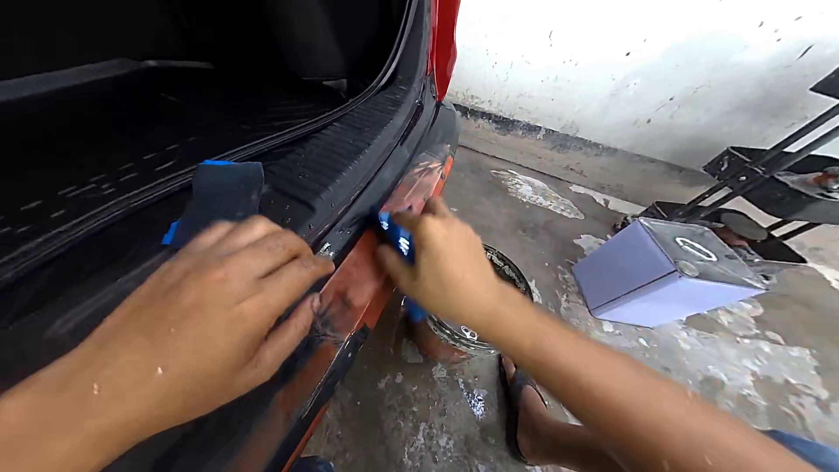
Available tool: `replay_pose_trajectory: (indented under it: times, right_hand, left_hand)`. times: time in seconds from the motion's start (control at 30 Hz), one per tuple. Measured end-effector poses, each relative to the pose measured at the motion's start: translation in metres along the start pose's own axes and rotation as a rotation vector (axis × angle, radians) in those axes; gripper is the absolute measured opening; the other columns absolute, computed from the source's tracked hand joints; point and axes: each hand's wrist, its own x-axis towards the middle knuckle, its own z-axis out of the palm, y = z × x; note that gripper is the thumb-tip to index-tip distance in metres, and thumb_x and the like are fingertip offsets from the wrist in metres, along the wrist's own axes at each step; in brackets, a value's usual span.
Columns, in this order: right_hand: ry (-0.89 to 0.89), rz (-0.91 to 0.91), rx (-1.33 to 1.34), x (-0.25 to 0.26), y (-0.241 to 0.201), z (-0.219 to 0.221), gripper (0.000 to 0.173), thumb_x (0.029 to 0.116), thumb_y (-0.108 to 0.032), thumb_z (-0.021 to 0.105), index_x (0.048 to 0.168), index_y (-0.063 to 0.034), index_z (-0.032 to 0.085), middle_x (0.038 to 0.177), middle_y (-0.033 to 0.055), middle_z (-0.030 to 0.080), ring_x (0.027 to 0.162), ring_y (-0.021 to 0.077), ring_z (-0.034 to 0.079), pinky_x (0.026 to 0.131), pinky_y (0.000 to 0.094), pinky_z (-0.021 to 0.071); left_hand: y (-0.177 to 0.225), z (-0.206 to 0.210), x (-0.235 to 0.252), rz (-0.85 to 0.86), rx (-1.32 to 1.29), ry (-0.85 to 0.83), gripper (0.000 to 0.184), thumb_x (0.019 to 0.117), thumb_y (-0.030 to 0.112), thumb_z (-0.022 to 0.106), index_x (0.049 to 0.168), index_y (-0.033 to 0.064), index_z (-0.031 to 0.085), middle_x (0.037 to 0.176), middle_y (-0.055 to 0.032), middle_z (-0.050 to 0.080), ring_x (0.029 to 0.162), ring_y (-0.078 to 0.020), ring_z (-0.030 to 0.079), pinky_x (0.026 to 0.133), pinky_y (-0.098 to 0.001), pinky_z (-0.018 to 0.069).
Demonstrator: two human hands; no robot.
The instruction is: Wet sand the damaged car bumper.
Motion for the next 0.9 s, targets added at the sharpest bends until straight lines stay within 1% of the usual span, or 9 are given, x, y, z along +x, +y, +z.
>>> replay_pose_trajectory:
  times: [0.07, 0.13, 0.23, 0.37, 0.47, 0.53, 0.67, 0.77, 0.9]
  right_hand:
    - [-0.066, -0.064, 0.079, -0.036, -0.030, -0.006, 0.038, 0.0857, -0.047, 0.074, 0.114, -0.0211, 0.074, 0.104, 0.0075, 0.064, 0.090, 0.0234, 0.066, 0.065, 0.0452, 0.0579]
    - [-0.228, -0.139, 0.166, -0.060, -0.049, -0.015, 0.052, 0.0878, -0.048, 0.069, 0.128, -0.0160, 0.069, 0.106, 0.0073, 0.061, 0.088, 0.0206, 0.065, 0.065, 0.0397, 0.0574]
    - [-0.542, -0.158, 0.374, -0.059, -0.042, -0.030, 0.079, 0.0927, -0.048, 0.066, 0.155, -0.0059, 0.042, 0.130, 0.0182, 0.052, 0.105, 0.0252, 0.062, 0.084, 0.0405, 0.0575]
    - [-0.688, -0.182, 0.898, -0.051, -0.004, -0.033, 0.072, 0.0950, -0.028, 0.071, 0.157, -0.0095, 0.039, 0.143, 0.0196, 0.046, 0.105, 0.0171, 0.067, 0.087, 0.0302, 0.0609]
    - [-0.820, -0.291, 1.237, -0.049, 0.023, -0.033, 0.077, 0.0925, -0.004, 0.068, 0.159, -0.0085, 0.031, 0.149, 0.0180, 0.045, 0.112, 0.0211, 0.068, 0.089, 0.0350, 0.0636]
    - [-0.856, -0.413, 1.312, -0.043, 0.046, -0.027, 0.078, 0.0907, -0.002, 0.069, 0.158, -0.0079, 0.031, 0.150, 0.0152, 0.048, 0.116, 0.0219, 0.068, 0.090, 0.0376, 0.0639]
    - [-0.754, -0.402, 1.278, -0.017, 0.124, 0.021, 0.042, 0.0988, -0.015, 0.064, 0.140, -0.0107, 0.057, 0.114, 0.0071, 0.073, 0.095, 0.0207, 0.074, 0.082, 0.0394, 0.0639]
    - [-0.779, -0.211, 0.938, 0.000, 0.217, 0.081, 0.030, 0.0978, -0.027, 0.063, 0.122, -0.0088, 0.066, 0.096, 0.0069, 0.072, 0.082, 0.0195, 0.071, 0.077, 0.0415, 0.0611]
    - [-1.203, -0.079, 0.288, -0.007, 0.323, 0.176, 0.038, 0.0938, -0.032, 0.071, 0.112, 0.0011, 0.070, 0.102, 0.0237, 0.072, 0.096, 0.0392, 0.070, 0.089, 0.0632, 0.0538]
  left_hand:
    - [0.018, 0.004, 0.000, 0.003, 0.006, -0.005, 0.042, 0.1014, 0.042, 0.045, 0.113, 0.0155, 0.075, 0.095, -0.0014, 0.069, 0.092, -0.0222, 0.065, 0.076, -0.0441, 0.0511]
    - [0.039, 0.010, -0.003, -0.091, 0.002, -0.026, 0.049, 0.1024, 0.051, 0.041, 0.110, 0.0159, 0.075, 0.094, -0.0009, 0.070, 0.090, -0.0206, 0.066, 0.074, -0.0426, 0.0523]
    - [0.066, 0.009, -0.007, -0.309, -0.006, -0.108, 0.059, 0.1016, 0.059, 0.037, 0.118, 0.0141, 0.071, 0.103, -0.0069, 0.070, 0.094, -0.0244, 0.068, 0.073, -0.0468, 0.0570]
    - [0.097, -0.011, 0.005, -0.626, -0.162, -0.334, 0.067, 0.1008, 0.064, 0.043, 0.135, 0.0092, 0.063, 0.125, -0.0187, 0.061, 0.099, -0.0304, 0.067, 0.075, -0.0489, 0.0581]
    - [0.119, -0.002, 0.018, -0.772, -0.128, -0.319, 0.074, 0.0935, 0.064, 0.058, 0.140, 0.0063, 0.057, 0.136, -0.0248, 0.053, 0.112, -0.0358, 0.062, 0.085, -0.0500, 0.0568]
    - [0.129, 0.017, 0.024, -0.799, 0.000, -0.227, 0.068, 0.0911, 0.059, 0.064, 0.137, 0.0082, 0.060, 0.135, -0.0246, 0.054, 0.113, -0.0369, 0.062, 0.086, -0.0502, 0.0577]
    - [0.133, 0.036, 0.018, -0.766, 0.163, -0.159, 0.046, 0.0964, 0.041, 0.058, 0.136, 0.0196, 0.064, 0.139, -0.0134, 0.058, 0.120, -0.0271, 0.063, 0.094, -0.0435, 0.0579]
    - [0.132, 0.021, -0.006, -0.765, 0.106, -0.157, 0.041, 0.1012, 0.040, 0.056, 0.140, 0.0299, 0.063, 0.149, -0.0045, 0.056, 0.134, -0.0211, 0.057, 0.108, -0.0431, 0.0521]
    - [0.131, 0.030, 0.005, -0.767, 0.111, -0.101, 0.037, 0.1023, 0.038, 0.056, 0.136, 0.0279, 0.068, 0.148, -0.0027, 0.058, 0.134, -0.0192, 0.057, 0.110, -0.0419, 0.0511]
